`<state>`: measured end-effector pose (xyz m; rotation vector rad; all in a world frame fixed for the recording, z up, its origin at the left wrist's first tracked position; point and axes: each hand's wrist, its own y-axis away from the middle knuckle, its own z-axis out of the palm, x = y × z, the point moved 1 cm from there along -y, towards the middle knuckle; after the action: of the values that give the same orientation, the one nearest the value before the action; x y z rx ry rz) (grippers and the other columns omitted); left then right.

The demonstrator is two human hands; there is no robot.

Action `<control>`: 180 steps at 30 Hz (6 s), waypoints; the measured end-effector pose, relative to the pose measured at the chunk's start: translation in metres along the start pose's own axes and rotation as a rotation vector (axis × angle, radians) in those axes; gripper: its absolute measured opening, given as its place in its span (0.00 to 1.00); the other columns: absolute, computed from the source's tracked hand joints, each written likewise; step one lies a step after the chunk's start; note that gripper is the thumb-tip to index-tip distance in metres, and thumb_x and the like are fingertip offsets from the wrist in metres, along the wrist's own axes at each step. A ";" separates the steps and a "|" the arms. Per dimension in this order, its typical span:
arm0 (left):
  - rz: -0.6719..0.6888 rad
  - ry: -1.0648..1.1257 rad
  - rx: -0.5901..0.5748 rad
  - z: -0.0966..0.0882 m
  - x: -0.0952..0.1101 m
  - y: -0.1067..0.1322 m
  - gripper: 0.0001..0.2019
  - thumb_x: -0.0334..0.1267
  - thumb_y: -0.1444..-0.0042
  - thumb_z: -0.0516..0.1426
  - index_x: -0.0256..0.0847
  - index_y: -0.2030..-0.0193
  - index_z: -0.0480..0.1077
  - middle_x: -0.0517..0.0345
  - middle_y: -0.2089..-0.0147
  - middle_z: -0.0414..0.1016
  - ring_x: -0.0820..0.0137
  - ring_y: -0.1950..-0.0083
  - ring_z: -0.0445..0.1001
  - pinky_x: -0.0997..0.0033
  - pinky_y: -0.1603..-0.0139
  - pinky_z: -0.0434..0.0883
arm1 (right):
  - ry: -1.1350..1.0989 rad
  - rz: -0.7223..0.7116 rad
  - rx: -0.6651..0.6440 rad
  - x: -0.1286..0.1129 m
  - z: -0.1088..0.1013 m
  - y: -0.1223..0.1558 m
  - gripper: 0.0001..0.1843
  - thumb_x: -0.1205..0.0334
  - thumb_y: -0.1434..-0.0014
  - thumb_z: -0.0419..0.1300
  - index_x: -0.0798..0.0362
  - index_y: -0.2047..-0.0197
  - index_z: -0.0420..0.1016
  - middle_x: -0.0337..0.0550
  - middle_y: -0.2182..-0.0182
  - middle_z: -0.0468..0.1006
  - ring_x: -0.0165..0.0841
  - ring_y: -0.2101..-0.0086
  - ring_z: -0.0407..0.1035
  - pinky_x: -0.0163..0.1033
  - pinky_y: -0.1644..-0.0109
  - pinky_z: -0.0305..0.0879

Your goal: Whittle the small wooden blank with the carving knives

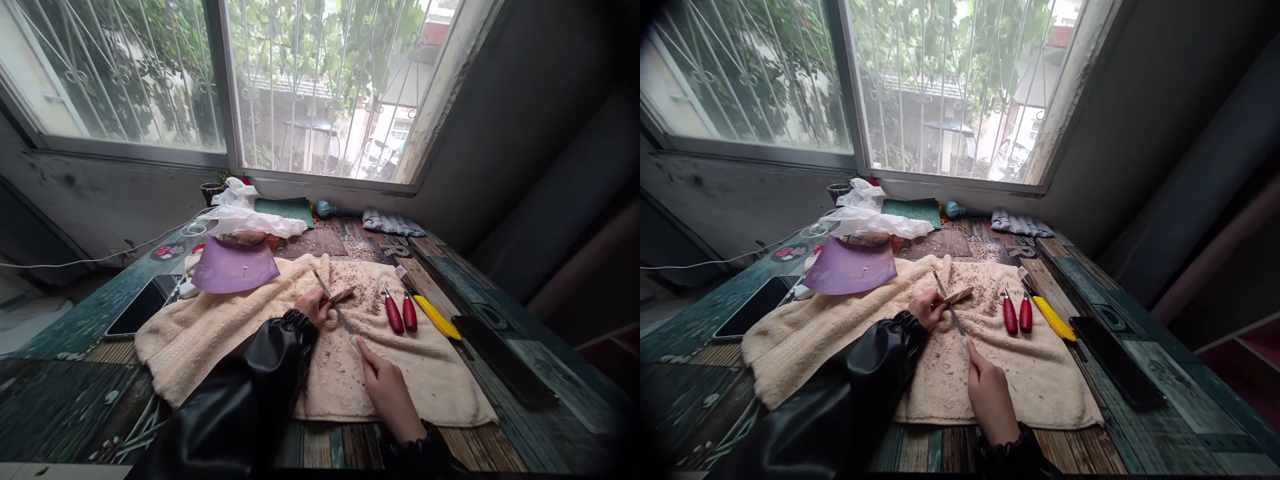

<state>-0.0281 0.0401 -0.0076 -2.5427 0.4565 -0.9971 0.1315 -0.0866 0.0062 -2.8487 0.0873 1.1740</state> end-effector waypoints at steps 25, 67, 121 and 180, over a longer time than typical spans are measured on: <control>0.067 0.106 -0.036 0.000 -0.001 0.000 0.02 0.32 0.57 0.55 0.39 0.73 0.64 0.61 0.73 0.67 0.75 0.72 0.67 0.75 0.71 0.65 | 0.122 -0.005 0.001 -0.014 0.012 -0.024 0.23 0.63 0.45 0.44 0.54 0.47 0.64 0.48 0.57 0.73 0.36 0.58 0.68 0.37 0.56 0.63; 0.069 0.173 0.041 0.004 -0.006 0.001 0.05 0.35 0.51 0.53 0.39 0.66 0.67 0.57 0.68 0.68 0.74 0.68 0.69 0.74 0.69 0.70 | -0.294 -0.054 0.123 -0.004 0.027 -0.044 0.24 0.54 0.46 0.49 0.55 0.49 0.66 0.44 0.51 0.68 0.34 0.50 0.61 0.39 0.47 0.57; 0.141 0.150 0.033 0.002 -0.007 -0.002 0.04 0.32 0.53 0.53 0.39 0.71 0.69 0.60 0.73 0.68 0.76 0.73 0.67 0.79 0.73 0.66 | 0.307 -0.015 0.089 -0.016 0.010 -0.021 0.20 0.61 0.44 0.45 0.49 0.49 0.67 0.47 0.67 0.78 0.36 0.66 0.71 0.34 0.64 0.63; 0.097 0.095 0.012 0.003 -0.004 0.001 0.02 0.33 0.53 0.54 0.40 0.71 0.67 0.59 0.68 0.69 0.75 0.69 0.69 0.76 0.68 0.68 | 0.071 -0.050 0.063 -0.011 0.027 -0.032 0.21 0.59 0.43 0.45 0.50 0.46 0.63 0.45 0.61 0.76 0.34 0.61 0.70 0.34 0.60 0.63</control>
<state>-0.0290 0.0413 -0.0123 -2.4445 0.5931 -1.0842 0.1071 -0.0522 -0.0047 -2.8206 0.0553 1.0430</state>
